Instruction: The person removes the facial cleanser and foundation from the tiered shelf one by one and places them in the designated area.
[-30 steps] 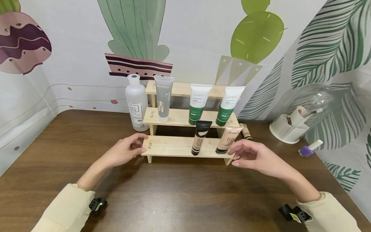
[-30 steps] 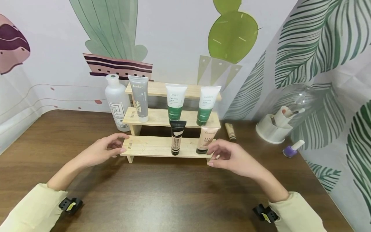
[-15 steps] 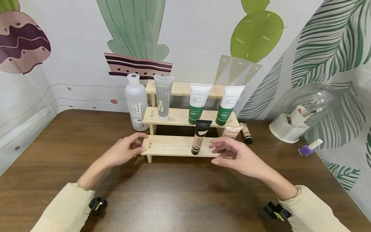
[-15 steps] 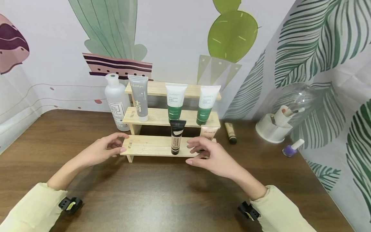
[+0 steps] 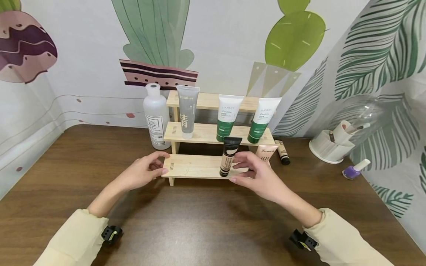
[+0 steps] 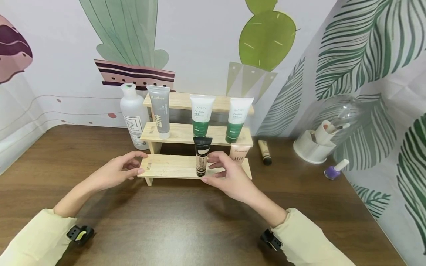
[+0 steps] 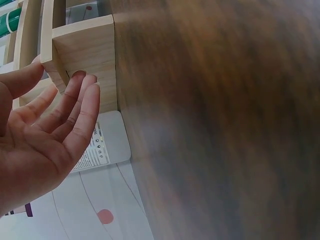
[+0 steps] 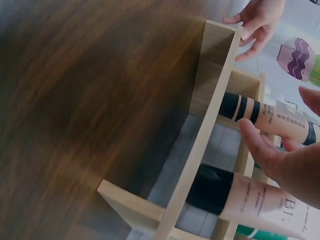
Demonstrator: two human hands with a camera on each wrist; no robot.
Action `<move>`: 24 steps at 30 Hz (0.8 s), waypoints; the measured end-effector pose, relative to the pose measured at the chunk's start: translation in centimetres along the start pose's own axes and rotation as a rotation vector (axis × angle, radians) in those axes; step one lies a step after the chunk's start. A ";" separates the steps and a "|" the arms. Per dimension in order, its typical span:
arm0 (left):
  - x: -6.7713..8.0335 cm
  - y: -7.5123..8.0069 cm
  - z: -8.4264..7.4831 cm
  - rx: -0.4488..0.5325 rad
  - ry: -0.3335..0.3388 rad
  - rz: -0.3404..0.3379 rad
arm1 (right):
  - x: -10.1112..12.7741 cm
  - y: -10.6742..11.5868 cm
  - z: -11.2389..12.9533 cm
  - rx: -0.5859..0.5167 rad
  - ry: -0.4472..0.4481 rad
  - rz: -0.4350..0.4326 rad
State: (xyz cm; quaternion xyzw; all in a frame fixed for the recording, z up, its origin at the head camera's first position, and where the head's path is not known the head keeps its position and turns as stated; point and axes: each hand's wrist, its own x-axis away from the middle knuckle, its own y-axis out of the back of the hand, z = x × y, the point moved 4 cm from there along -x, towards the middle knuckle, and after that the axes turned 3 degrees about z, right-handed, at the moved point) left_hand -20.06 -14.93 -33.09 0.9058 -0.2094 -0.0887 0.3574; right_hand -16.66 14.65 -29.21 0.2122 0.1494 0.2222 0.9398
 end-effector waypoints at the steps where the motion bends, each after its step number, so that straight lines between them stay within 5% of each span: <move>1: 0.0 0.0 0.0 0.001 0.000 0.001 | -0.1 -0.2 -0.1 -0.002 -0.005 -0.003; 24: 0.0 0.0 0.1 0.007 -0.003 -0.003 | -2.3 -2.2 -1.5 0.072 0.013 -0.092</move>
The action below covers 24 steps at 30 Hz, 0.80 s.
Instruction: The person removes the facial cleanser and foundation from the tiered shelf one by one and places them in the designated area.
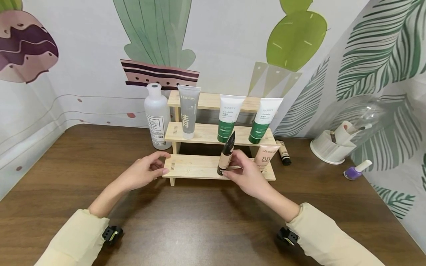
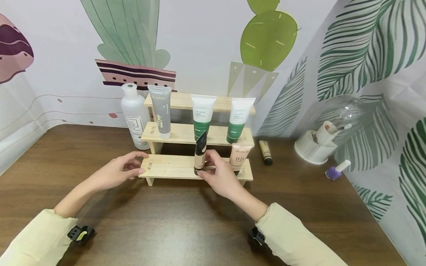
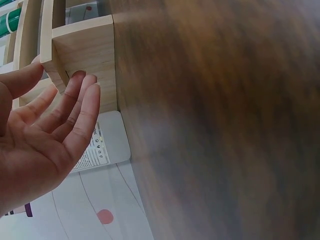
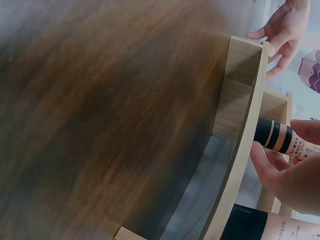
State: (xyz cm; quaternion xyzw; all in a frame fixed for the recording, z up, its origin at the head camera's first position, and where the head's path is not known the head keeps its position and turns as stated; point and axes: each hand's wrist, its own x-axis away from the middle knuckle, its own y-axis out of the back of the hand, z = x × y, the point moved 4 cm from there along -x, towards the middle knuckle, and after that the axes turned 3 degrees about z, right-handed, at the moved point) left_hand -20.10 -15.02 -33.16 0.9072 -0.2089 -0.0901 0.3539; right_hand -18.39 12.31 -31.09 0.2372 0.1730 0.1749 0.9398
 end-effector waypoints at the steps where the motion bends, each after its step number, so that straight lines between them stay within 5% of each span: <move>1: 0.0 0.0 0.0 -0.002 0.000 0.000 | -0.1 0.0 0.0 0.004 -0.002 -0.005; 24: -0.1 -0.2 0.4 -0.007 0.021 0.005 | 0.3 0.2 0.3 -0.001 -0.021 -0.023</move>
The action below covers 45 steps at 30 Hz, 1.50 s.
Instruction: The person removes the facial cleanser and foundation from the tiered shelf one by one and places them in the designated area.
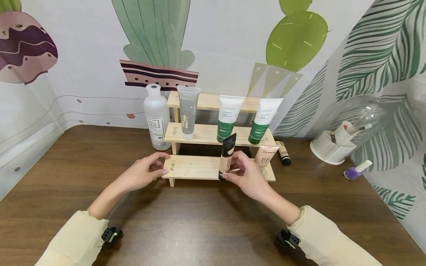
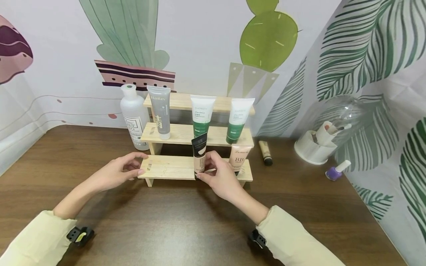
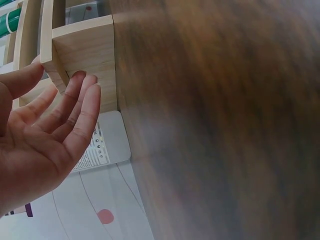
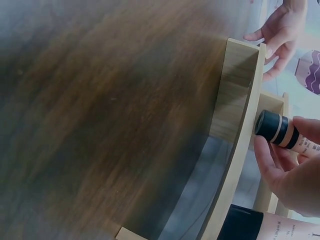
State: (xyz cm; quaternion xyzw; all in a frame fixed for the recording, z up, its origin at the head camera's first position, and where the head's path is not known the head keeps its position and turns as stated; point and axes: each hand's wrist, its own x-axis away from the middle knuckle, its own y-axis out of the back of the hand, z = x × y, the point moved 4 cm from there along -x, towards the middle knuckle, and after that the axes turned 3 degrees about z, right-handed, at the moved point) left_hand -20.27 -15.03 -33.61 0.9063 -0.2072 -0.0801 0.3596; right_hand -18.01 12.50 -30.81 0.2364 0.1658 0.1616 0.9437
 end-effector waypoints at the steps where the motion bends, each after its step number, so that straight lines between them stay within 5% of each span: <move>1: 0.0 0.0 0.0 -0.003 0.001 0.000 | 0.1 0.0 0.0 0.000 -0.003 0.007; 22: 0.0 0.0 -0.3 0.012 -0.015 0.000 | 3.8 2.1 -0.3 0.040 0.053 0.073; 45: 0.2 0.1 -0.2 -0.009 -0.011 -0.002 | 7.6 10.6 -3.2 0.132 0.054 -0.038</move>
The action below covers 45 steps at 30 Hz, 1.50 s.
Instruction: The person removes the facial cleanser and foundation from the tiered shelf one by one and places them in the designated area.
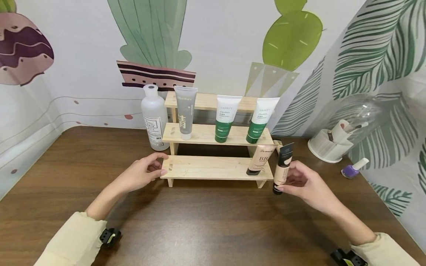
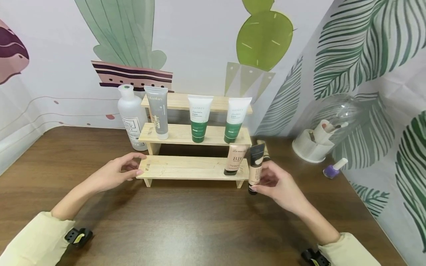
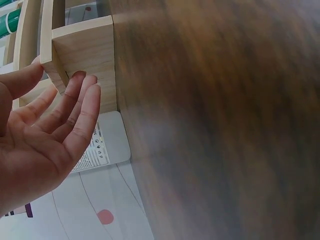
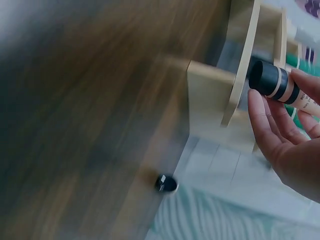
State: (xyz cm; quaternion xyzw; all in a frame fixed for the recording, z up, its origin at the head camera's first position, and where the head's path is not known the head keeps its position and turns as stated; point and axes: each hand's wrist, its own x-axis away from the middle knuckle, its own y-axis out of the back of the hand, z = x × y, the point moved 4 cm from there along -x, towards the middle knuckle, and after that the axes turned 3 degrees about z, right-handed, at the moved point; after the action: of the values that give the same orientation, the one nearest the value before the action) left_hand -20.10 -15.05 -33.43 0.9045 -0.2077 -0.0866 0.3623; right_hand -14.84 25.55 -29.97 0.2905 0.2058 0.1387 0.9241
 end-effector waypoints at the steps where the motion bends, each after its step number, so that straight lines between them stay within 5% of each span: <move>1: 0.0 0.0 0.0 -0.002 0.000 -0.001 | 0.1 0.4 -0.2 0.004 -0.008 -0.010; 13: 0.1 0.0 0.0 -0.002 0.010 -0.001 | 0.4 3.8 -4.3 -0.199 -0.140 -0.065; 24: 0.0 0.0 0.1 0.001 0.011 -0.004 | -0.6 5.0 -8.0 -0.110 -0.370 -0.026; 45: -0.1 -0.1 0.3 -0.006 0.004 -0.003 | -2.3 6.0 -13.2 -0.136 -0.576 -0.036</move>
State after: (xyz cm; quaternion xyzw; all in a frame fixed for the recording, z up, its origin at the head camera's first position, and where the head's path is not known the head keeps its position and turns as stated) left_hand -20.27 -15.10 -33.69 0.9038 -0.2053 -0.0861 0.3654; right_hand -23.76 35.76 -35.61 0.2517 -0.0695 0.0476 0.9641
